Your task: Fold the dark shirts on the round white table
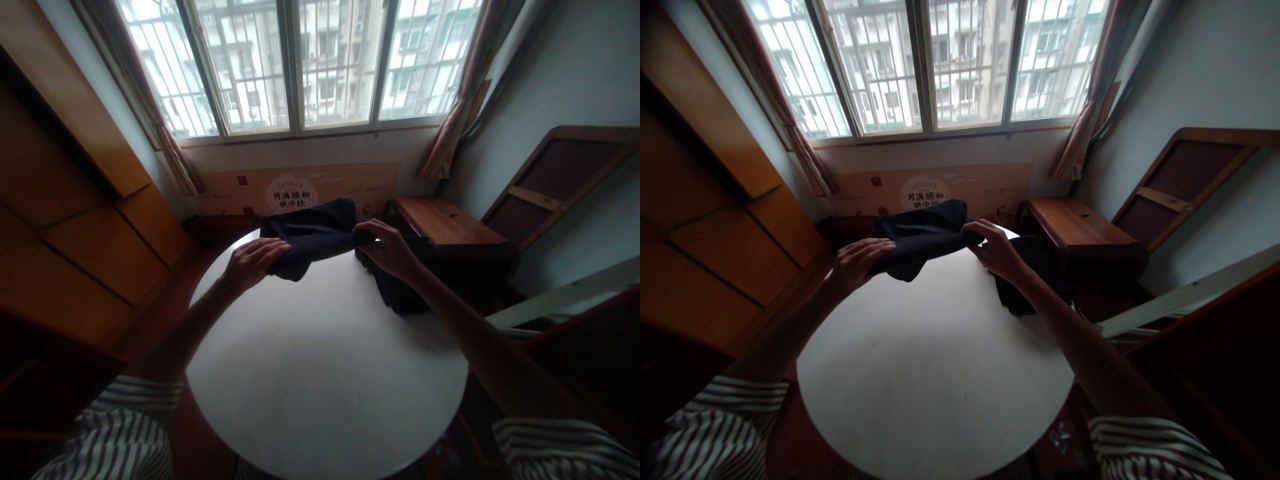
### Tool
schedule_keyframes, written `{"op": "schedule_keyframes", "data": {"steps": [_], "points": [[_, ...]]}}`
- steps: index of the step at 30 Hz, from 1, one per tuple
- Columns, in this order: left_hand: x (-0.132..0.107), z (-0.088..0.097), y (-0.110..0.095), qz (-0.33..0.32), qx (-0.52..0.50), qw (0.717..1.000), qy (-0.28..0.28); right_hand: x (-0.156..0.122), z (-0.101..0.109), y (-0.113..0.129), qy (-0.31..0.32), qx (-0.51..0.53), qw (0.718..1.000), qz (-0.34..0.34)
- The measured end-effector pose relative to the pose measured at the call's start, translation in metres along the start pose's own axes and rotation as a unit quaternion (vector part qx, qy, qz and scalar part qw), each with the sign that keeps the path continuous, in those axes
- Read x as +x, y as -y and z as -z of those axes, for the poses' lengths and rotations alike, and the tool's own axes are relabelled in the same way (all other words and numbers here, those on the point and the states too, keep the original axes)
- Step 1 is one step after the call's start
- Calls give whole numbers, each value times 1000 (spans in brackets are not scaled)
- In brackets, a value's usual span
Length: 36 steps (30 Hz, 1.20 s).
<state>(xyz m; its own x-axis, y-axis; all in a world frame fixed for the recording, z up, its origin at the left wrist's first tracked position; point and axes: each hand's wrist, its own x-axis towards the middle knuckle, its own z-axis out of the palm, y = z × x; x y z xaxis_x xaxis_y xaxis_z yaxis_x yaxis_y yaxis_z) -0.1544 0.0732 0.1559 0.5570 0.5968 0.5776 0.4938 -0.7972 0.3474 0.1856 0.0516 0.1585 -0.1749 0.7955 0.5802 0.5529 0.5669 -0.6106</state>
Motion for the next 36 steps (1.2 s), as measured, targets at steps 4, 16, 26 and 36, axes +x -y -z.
{"op": "schedule_keyframes", "data": {"steps": [4, 16, 26, 36], "points": [[-54, -31, -6, -13, -24, 985, 168, -71, -20, -17, 47, -124, 991, 15], [-98, -67, -47, -22, 26, 989, 144, -135, -48, 0, 212, -183, 960, 23], [-80, -99, 14, 240, -33, 957, 157, -112, -94, -26, 298, -216, 928, -59], [-82, -83, 2, 200, -41, 958, 200, -72, -84, -40, 325, -180, 928, -7]]}}
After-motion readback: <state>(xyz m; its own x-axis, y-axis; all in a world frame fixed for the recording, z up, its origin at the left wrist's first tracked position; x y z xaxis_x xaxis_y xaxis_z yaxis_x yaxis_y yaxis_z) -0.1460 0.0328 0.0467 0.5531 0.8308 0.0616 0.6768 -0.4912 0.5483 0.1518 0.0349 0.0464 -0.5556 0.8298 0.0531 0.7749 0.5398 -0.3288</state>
